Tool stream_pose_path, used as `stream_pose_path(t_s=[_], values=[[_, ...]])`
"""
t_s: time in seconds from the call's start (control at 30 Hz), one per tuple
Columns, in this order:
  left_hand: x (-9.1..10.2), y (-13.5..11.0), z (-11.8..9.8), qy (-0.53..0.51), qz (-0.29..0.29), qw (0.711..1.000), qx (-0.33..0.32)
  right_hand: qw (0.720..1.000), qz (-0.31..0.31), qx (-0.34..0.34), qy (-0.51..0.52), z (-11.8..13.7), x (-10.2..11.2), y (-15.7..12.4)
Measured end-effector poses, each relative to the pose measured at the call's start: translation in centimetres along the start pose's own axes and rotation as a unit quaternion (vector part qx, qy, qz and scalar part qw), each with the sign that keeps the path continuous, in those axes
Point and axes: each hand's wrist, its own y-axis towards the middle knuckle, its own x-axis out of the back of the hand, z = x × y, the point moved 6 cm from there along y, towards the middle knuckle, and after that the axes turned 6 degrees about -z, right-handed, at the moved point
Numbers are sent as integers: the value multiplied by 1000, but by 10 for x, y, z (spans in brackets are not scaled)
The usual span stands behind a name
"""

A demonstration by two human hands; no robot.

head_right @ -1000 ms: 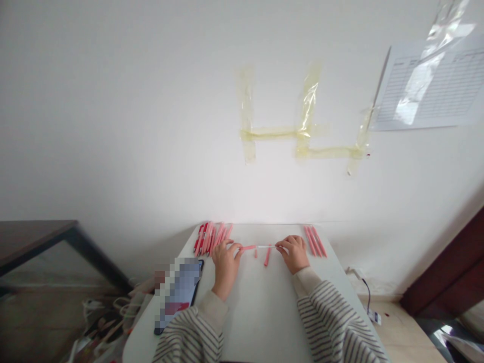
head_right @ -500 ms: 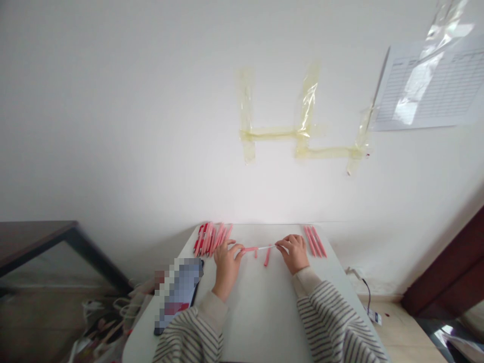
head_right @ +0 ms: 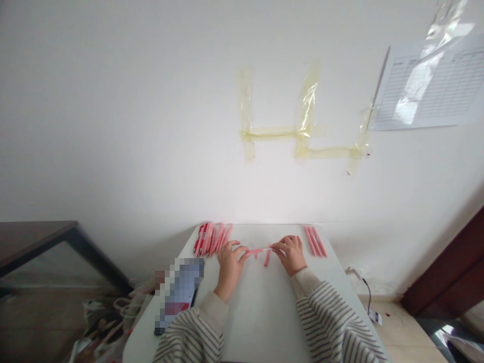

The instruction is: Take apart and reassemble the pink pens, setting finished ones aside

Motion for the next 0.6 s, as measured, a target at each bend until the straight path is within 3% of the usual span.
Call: stream_pose_path(t_s=[0.6], values=[[-3, -3, -7, -42, 14, 999, -24, 999, 17, -5, 28, 9, -3, 1]])
